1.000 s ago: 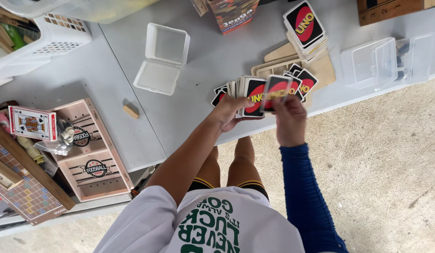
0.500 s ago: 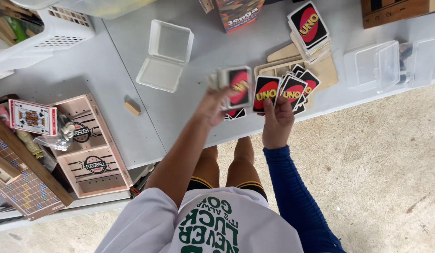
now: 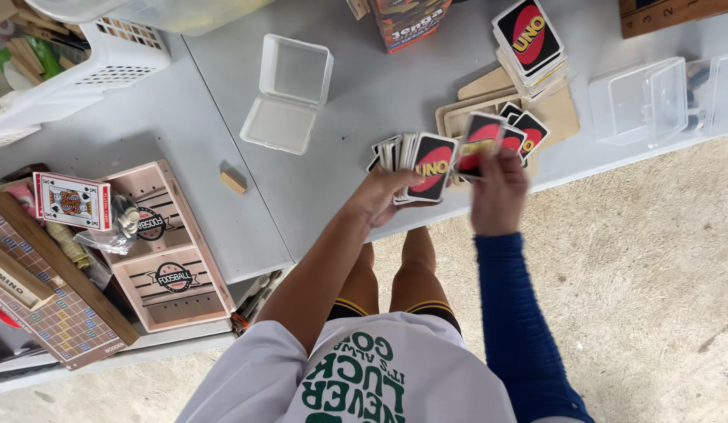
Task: The person opens a small plastic container and removes a deck of Uno cards. They then repeatedly pick up cards from the deck and place them into a separate pile on the table, continuing this process for the duration of the clip.
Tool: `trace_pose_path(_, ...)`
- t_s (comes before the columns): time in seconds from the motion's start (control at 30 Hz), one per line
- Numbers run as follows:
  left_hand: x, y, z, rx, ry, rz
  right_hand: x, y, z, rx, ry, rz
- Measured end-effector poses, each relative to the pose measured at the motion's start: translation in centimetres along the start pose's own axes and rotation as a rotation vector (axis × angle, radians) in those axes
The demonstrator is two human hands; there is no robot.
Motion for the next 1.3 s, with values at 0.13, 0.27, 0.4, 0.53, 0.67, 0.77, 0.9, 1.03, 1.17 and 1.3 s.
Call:
trace_pose_path(0.13, 0.8, -0.3, -0.5, 0.038, -0.082, -0.026, 6.2, 2.8, 1.9, -0.472, 1.064, 0.548)
trace_pose_path(0.27, 1.1, -0.7, -1.0, 0.069, -0.105, -0.028, 2.7, 3.7, 0.4, -0.111, 0.629, 0.312)
trace_pose_path(0.4, 2.0, -0.8, -1.5, 0.030, -0.085, 0.045, 0.1, 2.9, 1.1, -0.045, 0.423, 0.063)
trace_pose_path(0.53, 1.5, -0.9, -1.3, 0.011, 0.059, 0.025, 1.1, 1.4, 4.4, -0.112, 0.190, 0.039)
trace_pose_path(0.67, 1.2, -1.3, -0.5, -0.030, -0.066, -0.007, 3.0, 1.5, 5.8, -0.269, 0.747, 0.239)
trace_pose_path(0.77, 0.9, -1.7, -0.2, -0.054, -0.081, -0.011, 3.5, 1.8, 5.4, -0.409, 1.057, 0.368)
trace_pose_path(0.9, 0.8, -1.7, 0.4, -0.027, -0.066, -0.040, 3.3, 1.9, 5.4, -0.449, 1.232, 0.340)
trace_pose_path(1.03, -0.1, -1.5, 1.9, -0.058, -0.052, -0.062, 3.3, 0.9, 5.4, -0.450, 1.444, 0.286)
trace_pose_path(1.17, -1.5, -1.0, 3.3, -0.100, -0.063, -0.088, 3.7, -0.2, 5.9, -0.417, 1.360, 0.251)
trace_pose_path(1.3, -2.1, -0.2, 4.0, -0.151, -0.107, -0.069, 5.1, 0.3, 5.0, -0.393, 1.278, 0.409)
Point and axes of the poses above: each hand's wrist, its own y-axis away from the middle knuckle, its own z-axis out of the back of the hand, x = y × z, the point moved 7 cm from there along -y, towards the middle knuckle, and after that the axes turned 10 degrees about -z, right-handed, at the moved point
